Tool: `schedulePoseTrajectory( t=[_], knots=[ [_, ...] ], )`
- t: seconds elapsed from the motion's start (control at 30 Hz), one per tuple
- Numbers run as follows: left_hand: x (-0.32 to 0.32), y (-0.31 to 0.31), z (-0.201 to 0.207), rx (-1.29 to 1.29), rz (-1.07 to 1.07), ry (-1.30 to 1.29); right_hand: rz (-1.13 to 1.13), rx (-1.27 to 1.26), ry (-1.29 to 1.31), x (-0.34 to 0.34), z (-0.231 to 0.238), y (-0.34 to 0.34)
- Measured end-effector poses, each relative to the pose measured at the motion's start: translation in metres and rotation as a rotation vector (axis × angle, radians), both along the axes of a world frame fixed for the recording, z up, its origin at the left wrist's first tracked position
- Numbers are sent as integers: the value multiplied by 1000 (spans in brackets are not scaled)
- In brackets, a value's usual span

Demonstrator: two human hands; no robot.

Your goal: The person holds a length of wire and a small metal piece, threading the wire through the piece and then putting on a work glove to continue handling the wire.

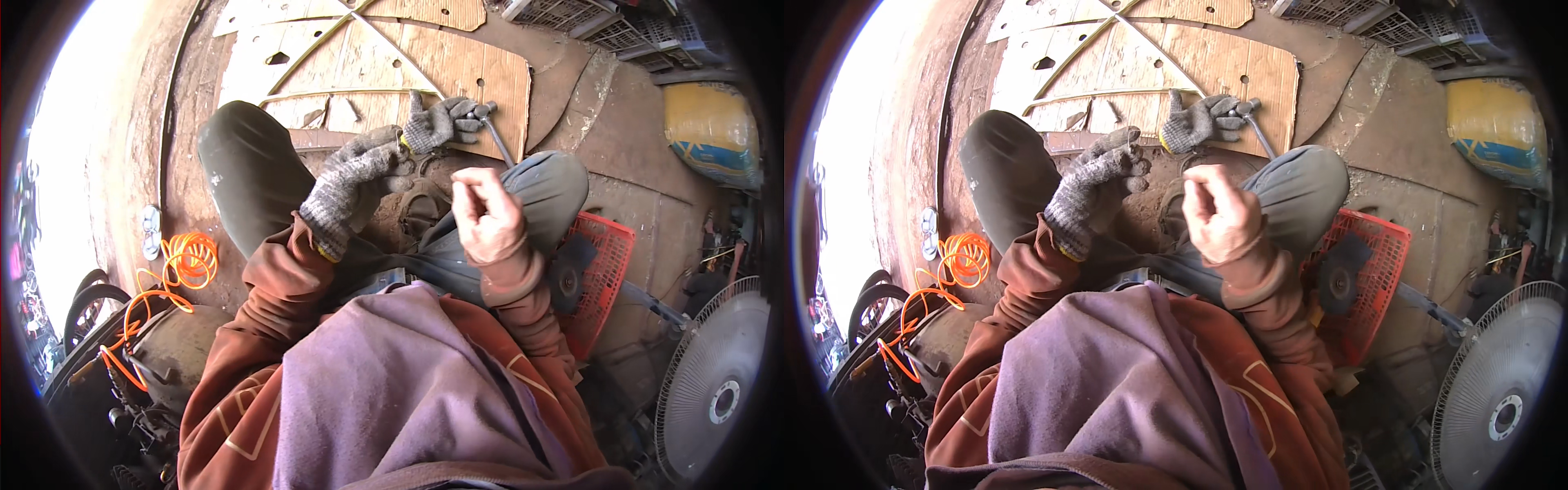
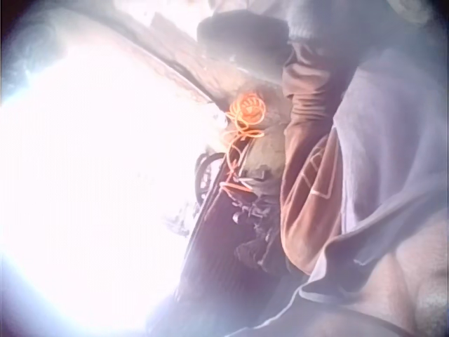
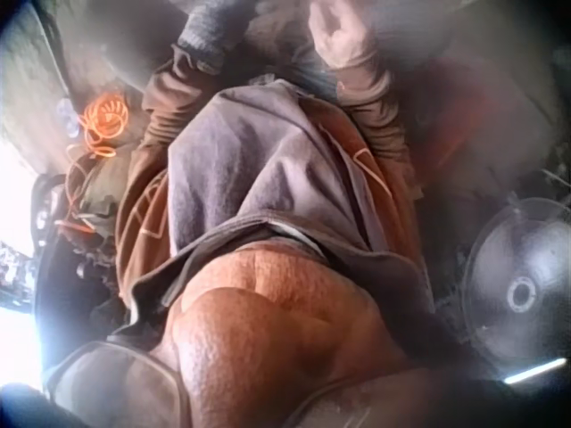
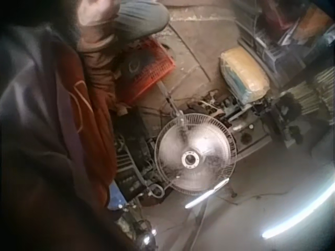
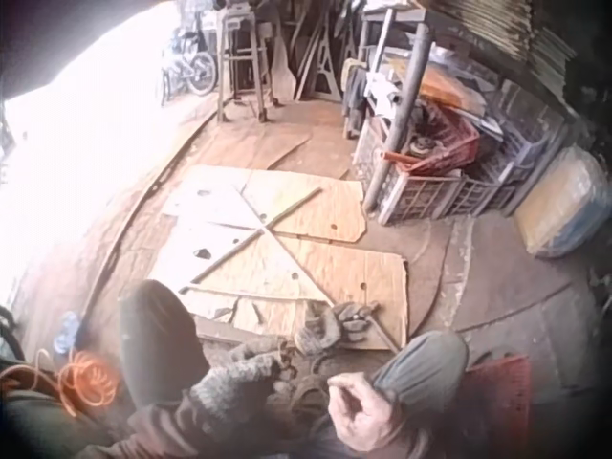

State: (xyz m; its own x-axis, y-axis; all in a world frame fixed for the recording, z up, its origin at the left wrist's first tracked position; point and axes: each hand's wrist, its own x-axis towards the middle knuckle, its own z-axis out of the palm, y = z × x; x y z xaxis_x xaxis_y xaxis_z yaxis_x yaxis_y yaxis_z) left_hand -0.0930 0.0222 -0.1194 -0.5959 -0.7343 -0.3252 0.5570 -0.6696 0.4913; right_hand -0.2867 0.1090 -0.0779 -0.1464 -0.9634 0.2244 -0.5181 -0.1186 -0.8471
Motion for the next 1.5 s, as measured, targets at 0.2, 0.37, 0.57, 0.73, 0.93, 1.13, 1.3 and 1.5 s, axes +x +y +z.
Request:
schedulePoseTrajectory(
  t=[0.2,0.37,0.57,0.73,0.93,1.13,1.3,1.5],
  knots=[
    [0,0,-1,13,-25,5,66,-66,105,11,-3,-7],
    [2,1,-8,15,-14,-28,78,-59,128,13,-4,-8],
    [-1,1,0,6,-28,-25,63,-58,136,14,-6,-9],
    [0,2,-1,4,-22,-53,83,-29,162,15,-7,-10],
    [-1,3,-6,-16,-81,-68,51,-47,94,23,-8,-15],
    [-3,5,-7,4,-55,-54,26,-80,59,29,-15,-16],
    [-7,7,-3,-58,-53,-213,28,186,-112,31,-20,-11],
    [-13,11,8,-256,-126,-599,167,223,94,26,-20,-13]
  ],
)
